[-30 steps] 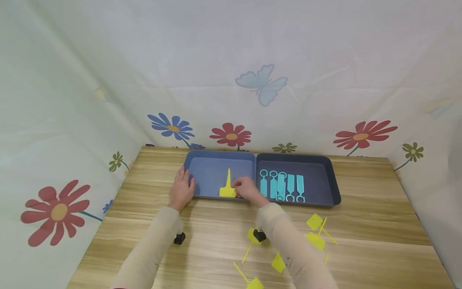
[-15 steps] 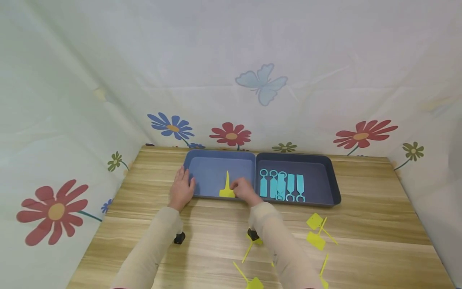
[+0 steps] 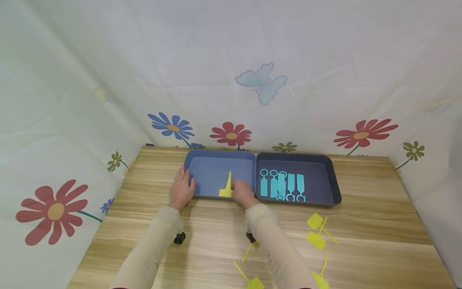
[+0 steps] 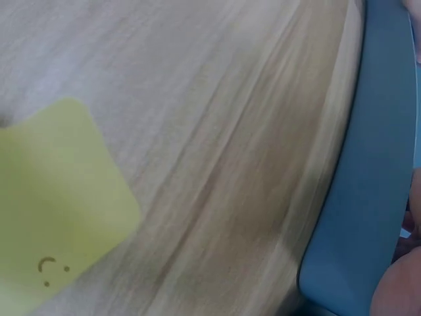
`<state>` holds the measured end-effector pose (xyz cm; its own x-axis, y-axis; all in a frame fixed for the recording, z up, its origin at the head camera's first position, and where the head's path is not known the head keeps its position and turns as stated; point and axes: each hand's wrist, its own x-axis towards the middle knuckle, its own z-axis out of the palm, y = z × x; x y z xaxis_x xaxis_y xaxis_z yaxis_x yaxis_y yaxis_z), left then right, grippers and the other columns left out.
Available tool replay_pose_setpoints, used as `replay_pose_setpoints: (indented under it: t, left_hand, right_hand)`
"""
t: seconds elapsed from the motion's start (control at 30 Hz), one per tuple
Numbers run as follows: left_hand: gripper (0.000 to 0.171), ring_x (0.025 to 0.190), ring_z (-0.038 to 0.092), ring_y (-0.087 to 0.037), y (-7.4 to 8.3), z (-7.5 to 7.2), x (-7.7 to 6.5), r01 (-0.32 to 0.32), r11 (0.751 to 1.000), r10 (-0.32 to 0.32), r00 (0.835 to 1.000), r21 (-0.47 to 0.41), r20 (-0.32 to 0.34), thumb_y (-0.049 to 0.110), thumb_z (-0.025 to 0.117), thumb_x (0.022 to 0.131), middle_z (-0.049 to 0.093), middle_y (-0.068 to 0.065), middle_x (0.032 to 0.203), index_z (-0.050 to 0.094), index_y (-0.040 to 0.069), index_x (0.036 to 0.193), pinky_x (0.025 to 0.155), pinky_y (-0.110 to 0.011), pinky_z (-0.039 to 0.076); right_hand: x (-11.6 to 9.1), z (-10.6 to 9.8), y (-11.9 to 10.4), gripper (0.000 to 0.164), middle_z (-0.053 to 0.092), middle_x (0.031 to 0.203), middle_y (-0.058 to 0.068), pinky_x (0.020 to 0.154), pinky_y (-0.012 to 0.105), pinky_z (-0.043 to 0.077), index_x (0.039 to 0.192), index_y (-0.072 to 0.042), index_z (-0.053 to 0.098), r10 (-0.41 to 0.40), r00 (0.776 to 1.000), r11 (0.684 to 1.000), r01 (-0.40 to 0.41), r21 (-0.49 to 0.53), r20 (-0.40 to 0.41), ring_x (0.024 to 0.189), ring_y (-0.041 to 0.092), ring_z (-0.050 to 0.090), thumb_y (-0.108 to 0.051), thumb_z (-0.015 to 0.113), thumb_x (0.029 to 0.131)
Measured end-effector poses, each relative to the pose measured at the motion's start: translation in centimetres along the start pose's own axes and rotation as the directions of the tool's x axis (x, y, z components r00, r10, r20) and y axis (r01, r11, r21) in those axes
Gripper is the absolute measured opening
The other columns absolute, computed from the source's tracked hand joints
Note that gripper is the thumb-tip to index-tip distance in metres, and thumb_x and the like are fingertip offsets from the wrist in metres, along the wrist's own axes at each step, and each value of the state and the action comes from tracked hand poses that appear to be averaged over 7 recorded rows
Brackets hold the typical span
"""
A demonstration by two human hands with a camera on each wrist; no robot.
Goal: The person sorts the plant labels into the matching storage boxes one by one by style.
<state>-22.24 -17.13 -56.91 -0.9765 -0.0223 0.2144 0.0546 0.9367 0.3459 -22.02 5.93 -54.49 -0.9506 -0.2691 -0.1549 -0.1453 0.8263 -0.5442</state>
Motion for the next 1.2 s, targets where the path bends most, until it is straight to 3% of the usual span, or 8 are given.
replay_pose_setpoints:
  t: [0.13,0.17,0.33,0.4,0.6,0.73,0.87,1.2]
  left_hand:
    - [0.051,0.134,0.021,-0.03,-0.1,0.1,0.0,0.0,0.999,0.0,1.0,-0.047,-0.011,0.028,0.035,0.092,0.025,-0.018,0.144,0.039,-0.005,0.13,0.11,-0.037,0.019]
    - [0.054,0.135,0.019,-0.029,-0.6,0.8,0.1,-0.011,0.999,0.01,0.999,-0.041,-0.031,0.033,0.032,0.092,0.023,-0.017,0.145,0.038,-0.004,0.131,0.111,-0.035,0.017]
    - [0.055,0.135,0.017,-0.027,-0.5,0.7,0.1,-0.004,0.999,0.003,1.0,-0.051,-0.026,0.034,0.03,0.093,0.021,-0.016,0.146,0.036,-0.004,0.132,0.111,-0.034,0.015]
    - [0.052,0.134,0.021,-0.03,0.1,-0.2,-0.1,0.009,0.998,-0.009,1.0,-0.058,-0.007,0.029,0.035,0.092,0.023,-0.018,0.144,0.038,-0.006,0.131,0.11,-0.036,0.019]
    - [0.052,0.133,0.024,-0.03,0.2,-0.5,-0.1,0.007,1.0,-0.007,1.0,0.02,0.015,0.03,0.035,0.091,0.025,-0.018,0.144,0.039,-0.004,0.131,0.109,-0.035,0.021]
    - [0.052,0.132,0.025,-0.03,0.1,-0.4,-0.2,0.002,1.0,-0.002,1.0,0.021,0.007,0.031,0.035,0.091,0.026,-0.018,0.143,0.04,-0.004,0.13,0.109,-0.036,0.022]
    - [0.052,0.132,0.026,-0.031,0.1,-0.5,-0.2,-0.007,1.0,0.007,1.0,0.008,-0.007,0.03,0.036,0.091,0.028,-0.019,0.142,0.041,-0.005,0.129,0.108,-0.037,0.023]
    - [0.051,0.132,0.025,-0.031,0.2,-0.7,-0.2,-0.001,1.0,0.001,1.0,-0.006,0.007,0.028,0.038,0.091,0.028,-0.019,0.142,0.04,-0.005,0.129,0.108,-0.037,0.023]
  right_hand:
    - [-1.1,-0.5,-0.9,0.029,0.064,0.103,0.01,0.081,0.036,0.048,0.101,-0.004,0.064,0.012,1.0,0.999,-0.013,-0.045,-0.012,0.096,0.025,0.058,0.003,0.049,0.077]
    - [-0.9,-0.4,-0.9,0.03,0.064,0.104,0.009,0.081,0.037,0.048,0.101,-0.005,0.065,0.03,0.999,0.999,-0.031,-0.044,-0.01,0.097,0.026,0.058,0.003,0.05,0.077]
    - [-1.1,-0.5,-1.0,0.03,0.065,0.103,0.008,0.081,0.038,0.049,0.101,-0.007,0.066,0.05,0.998,0.998,-0.051,-0.028,-0.023,0.099,0.026,0.058,0.001,0.049,0.077]
    - [-1.2,-0.6,-0.9,0.028,0.065,0.102,0.009,0.08,0.038,0.049,0.099,-0.007,0.067,0.023,0.999,0.999,-0.024,-0.029,-0.04,0.097,0.026,0.059,0.0,0.049,0.079]
    - [-1.9,-0.9,-0.6,0.022,0.065,0.098,0.01,0.079,0.037,0.049,0.099,-0.005,0.067,-0.112,0.989,0.994,0.111,-0.012,-0.095,0.093,0.025,0.059,-0.008,0.049,0.085]
    - [-2.9,-1.7,-0.5,0.022,0.061,0.102,0.009,0.082,0.041,0.046,0.103,-0.006,0.065,-0.201,0.975,0.979,0.197,-0.05,-0.091,0.097,0.027,0.055,-0.013,0.054,0.085]
    - [-4.0,-2.5,0.0,0.028,0.057,0.111,0.009,0.086,0.046,0.043,0.108,-0.009,0.062,-0.324,0.943,0.937,0.308,-0.163,-0.077,0.105,0.029,0.05,-0.021,0.059,0.083]
    - [-7.3,-3.5,1.8,0.057,0.034,0.14,0.014,0.096,0.057,0.032,0.13,-0.012,0.044,-0.547,0.835,0.773,0.53,-0.35,0.057,0.131,0.035,0.025,-0.034,0.06,0.08]
